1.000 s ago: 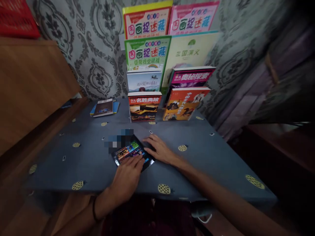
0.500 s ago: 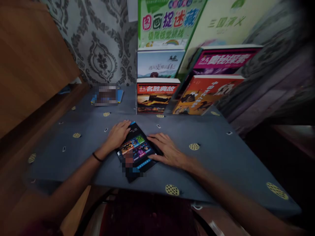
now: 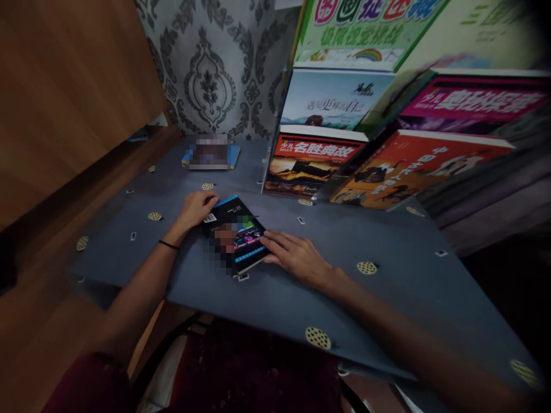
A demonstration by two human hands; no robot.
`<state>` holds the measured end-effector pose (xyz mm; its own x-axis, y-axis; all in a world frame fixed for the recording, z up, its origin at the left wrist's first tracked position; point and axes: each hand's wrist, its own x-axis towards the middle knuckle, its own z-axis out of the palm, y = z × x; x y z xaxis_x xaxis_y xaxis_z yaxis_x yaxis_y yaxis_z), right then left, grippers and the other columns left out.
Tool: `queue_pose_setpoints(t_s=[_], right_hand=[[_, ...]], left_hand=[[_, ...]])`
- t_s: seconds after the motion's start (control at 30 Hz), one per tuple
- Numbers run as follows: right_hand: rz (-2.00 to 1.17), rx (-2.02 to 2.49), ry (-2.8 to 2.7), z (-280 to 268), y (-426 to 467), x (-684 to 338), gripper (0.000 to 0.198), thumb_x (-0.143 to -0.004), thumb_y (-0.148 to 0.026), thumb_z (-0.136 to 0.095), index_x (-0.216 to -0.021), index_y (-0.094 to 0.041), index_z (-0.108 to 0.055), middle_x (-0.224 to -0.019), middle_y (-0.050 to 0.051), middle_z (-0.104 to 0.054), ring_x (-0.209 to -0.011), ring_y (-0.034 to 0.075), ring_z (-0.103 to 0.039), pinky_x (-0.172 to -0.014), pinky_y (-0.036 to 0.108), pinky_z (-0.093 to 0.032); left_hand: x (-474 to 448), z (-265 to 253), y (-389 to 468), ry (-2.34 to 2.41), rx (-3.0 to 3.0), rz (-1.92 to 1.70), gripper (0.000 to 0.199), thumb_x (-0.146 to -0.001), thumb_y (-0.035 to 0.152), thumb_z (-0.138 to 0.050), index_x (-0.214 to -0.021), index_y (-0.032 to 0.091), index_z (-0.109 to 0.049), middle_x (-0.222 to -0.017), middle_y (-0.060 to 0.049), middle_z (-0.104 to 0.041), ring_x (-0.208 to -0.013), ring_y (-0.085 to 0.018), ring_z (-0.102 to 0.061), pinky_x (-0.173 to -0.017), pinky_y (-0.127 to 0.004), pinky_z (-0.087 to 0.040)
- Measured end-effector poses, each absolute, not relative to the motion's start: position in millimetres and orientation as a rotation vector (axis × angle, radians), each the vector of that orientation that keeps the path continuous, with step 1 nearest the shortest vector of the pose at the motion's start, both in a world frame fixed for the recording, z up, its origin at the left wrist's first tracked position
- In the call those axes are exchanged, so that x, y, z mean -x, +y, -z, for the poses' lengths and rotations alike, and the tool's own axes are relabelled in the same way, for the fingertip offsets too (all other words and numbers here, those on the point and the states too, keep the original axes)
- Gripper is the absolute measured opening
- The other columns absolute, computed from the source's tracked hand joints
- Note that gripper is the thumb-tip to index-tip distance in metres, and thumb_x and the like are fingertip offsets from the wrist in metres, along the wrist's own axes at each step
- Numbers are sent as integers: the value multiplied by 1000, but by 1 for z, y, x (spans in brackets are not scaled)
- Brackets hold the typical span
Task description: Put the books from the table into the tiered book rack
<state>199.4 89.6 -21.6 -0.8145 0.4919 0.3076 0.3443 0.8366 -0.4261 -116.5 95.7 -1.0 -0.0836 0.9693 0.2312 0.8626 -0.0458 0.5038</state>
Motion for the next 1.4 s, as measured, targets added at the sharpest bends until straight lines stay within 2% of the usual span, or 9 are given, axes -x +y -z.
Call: queue_pose_setpoints(t_s=[0.2, 0.33, 0.57, 0.73, 0.83, 1.03, 1.23, 1.33, 1.4], right_hand=[[-483, 850, -2255, 10, 105, -182, 54, -102, -58, -23, -87, -24, -61, -72, 4, -66, -66, 17, -63, -66, 29, -49], [-628, 955, -1970, 2, 102, -181, 49, -101, -60, -28, -75, -25, -51, -60, -1, -56, -54, 15, -55, -58, 27, -43], [-1197, 947, -1535, -1, 101, -180, 48, -91, -70, -44, -73, -25, -48, -62, 0, -61, -53, 18, -61, -49, 29, -49], [-1404, 926, -1445, 3, 103, -184, 50, -83, -73, -55, -74, -23, -53, -60, 0, -64, -53, 18, -63, -45, 28, -51], [-1503, 920, -1465, 4, 102, -188, 51, -81, -73, -57, -73, -22, -52, -56, -1, -62, -48, 15, -61, -44, 26, -50], [-1510, 992, -1722, 9, 115, -202, 53, -82, -72, -54, -69, -21, -53, -48, -4, -55, -39, 11, -51, -37, 22, -39], [-442, 1185, -2239, 7, 114, -206, 22, -95, -28, -50, -88, -20, -70, -88, 8, -72, -85, 21, -65, -77, 33, -52], [-413, 809, -2496, 10, 95, -179, 31, -100, -23, -41, -116, -16, -67, -121, 14, -69, -115, 24, -61, -100, 41, -48], [-468, 617, -2594, 15, 81, -153, 32, -98, -26, -50, -126, -20, -64, -137, 8, -63, -128, 19, -56, -109, 35, -43]], left_hand=[[128, -9, 95, 1688, -1416, -1130, 69, -85, 73, -42, -78, 11, -72, -70, -8, -70, -68, -17, -62, -65, -27, -46], [122, -13, 92, 1513, -1203, -1370, 73, -74, 84, -51, -78, 12, -67, -74, -7, -69, -72, -18, -63, -63, -26, -48], [113, -22, 84, 1178, -1152, -1421, 50, -67, 56, -80, -92, 14, -67, -77, -1, -68, -70, -14, -62, -67, -24, -50], [112, -25, 78, 1187, -1164, -1174, 68, -68, 48, -82, -124, 18, -59, -68, 5, -62, -46, -8, -51, -45, -20, -41], [116, -26, 77, 1221, -1163, -1110, 72, -68, 43, -82, -131, 24, -54, -79, 4, -65, -50, -7, -54, -47, -18, -44], [127, -27, 79, 1369, -1342, -1005, 44, -74, 58, -71, -74, 14, -70, -69, -4, -65, -62, -13, -57, -52, -20, -44], [118, -23, 85, 1459, -1581, -815, 40, -72, 54, -71, -83, 16, -73, -79, -6, -72, -71, -16, -61, -54, -21, -41], [112, -18, 87, 1462, -1660, -823, 37, -74, 52, -68, -83, 17, -71, -77, -4, -71, -72, -17, -61, -60, -23, -44], [108, -14, 87, 1468, -1742, -839, 36, -76, 52, -65, -82, 16, -70, -77, -4, -71, -76, -19, -62, -68, -26, -47]])
